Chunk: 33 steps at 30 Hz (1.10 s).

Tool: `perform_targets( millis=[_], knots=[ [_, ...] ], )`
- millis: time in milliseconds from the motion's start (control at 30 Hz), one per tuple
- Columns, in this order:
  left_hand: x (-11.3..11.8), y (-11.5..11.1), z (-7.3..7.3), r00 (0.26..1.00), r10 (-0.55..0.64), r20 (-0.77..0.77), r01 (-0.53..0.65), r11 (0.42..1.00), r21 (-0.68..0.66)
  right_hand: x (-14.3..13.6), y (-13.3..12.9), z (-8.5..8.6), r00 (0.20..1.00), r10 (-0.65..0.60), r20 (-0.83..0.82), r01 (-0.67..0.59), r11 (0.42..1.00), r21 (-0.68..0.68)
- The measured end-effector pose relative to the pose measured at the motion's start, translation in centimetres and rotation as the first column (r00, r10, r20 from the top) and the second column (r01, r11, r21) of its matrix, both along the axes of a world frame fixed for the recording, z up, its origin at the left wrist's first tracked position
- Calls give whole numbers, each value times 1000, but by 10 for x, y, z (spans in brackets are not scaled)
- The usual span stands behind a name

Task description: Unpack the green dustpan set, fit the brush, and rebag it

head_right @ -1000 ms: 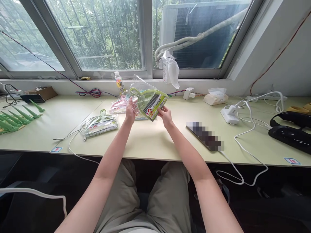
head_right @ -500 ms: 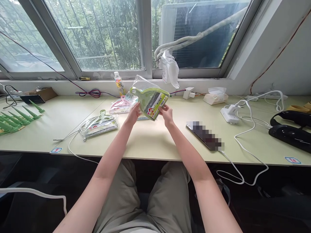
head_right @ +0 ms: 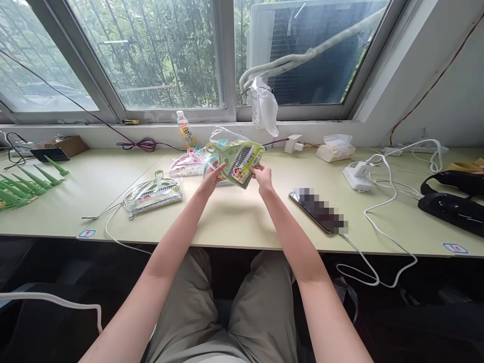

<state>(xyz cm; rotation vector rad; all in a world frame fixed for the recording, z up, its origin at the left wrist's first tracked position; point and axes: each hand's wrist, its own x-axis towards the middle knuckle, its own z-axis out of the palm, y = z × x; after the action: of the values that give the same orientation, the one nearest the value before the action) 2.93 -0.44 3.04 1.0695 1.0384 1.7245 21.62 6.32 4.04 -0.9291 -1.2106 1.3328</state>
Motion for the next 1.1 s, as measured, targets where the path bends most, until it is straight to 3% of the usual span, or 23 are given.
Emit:
perform_targets(
  millis=[133, 267, 600, 800, 1100],
  knots=[
    [18, -5, 4, 993, -113, -34, 111, 993, -35, -2, -1, -1, 987, -1, -160, -25, 986, -163],
    [38, -8, 5, 983, -182, -12, 181, 981, -64, -4, -4, -3, 972, -42, -232, -2, 982, -187],
    [36, -5, -5, 993, -18, -114, 12, 998, -58, -11, -9, -8, 980, 46, -192, -73, 988, -135],
    [37, -5, -4, 989, -33, -144, 26, 999, -48, -5, -4, -4, 989, 20, -149, -42, 989, -145],
    [33, -11, 4, 973, -72, -217, 50, 993, -105, 0, 10, -6, 939, -94, -330, 59, 992, -113]
  ],
)
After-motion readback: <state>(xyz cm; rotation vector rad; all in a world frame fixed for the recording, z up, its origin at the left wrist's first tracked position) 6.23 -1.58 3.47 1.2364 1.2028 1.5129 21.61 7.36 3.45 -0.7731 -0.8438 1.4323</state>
